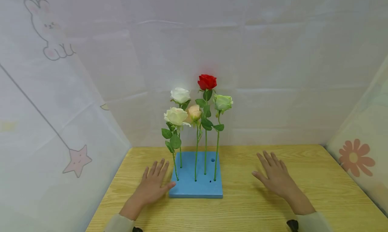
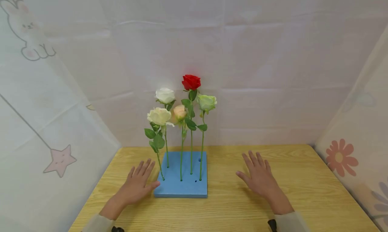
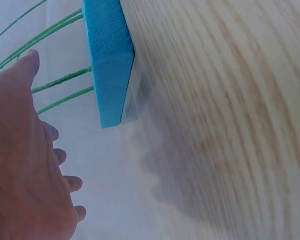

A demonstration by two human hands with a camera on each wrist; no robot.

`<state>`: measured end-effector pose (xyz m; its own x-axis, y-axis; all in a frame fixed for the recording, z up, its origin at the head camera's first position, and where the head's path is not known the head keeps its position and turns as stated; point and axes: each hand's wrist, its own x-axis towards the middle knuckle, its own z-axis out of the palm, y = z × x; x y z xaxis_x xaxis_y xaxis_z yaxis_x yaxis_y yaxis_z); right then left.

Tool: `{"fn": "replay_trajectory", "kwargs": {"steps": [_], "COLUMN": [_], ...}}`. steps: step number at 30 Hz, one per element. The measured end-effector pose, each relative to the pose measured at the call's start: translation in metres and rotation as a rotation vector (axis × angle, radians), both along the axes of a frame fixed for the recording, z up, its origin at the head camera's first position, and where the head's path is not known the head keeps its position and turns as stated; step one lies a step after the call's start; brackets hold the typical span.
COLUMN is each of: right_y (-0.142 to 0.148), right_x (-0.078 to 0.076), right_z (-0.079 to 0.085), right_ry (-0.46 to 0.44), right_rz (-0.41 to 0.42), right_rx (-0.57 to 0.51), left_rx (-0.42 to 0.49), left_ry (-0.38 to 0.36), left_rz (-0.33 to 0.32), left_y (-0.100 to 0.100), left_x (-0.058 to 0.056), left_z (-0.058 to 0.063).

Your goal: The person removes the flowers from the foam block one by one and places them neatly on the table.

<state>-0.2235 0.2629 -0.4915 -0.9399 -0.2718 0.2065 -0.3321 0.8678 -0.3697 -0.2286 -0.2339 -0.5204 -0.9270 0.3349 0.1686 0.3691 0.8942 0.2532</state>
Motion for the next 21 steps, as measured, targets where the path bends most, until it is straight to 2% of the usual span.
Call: {"fn": "replay_trajectory", "kwargs": {"steps": [12,21], "right_y": [-0.01,-0.016], "right_x": [-0.004,-0.007], "right_z": [0.001,0.003], "right_ry": [0.016,0.046], "right_rz": [0.011,0.018], "right_rx": [-0.007,-0.018], "left_rx": [-0.021,-0.009], "left_ry": [-0.029,-0.063], "left_rz": [-0.006,-0.016], "left_y": [0.006,0.011], "left_x": [0.0,0.0], "left_z": [-0.009,-0.008]}}
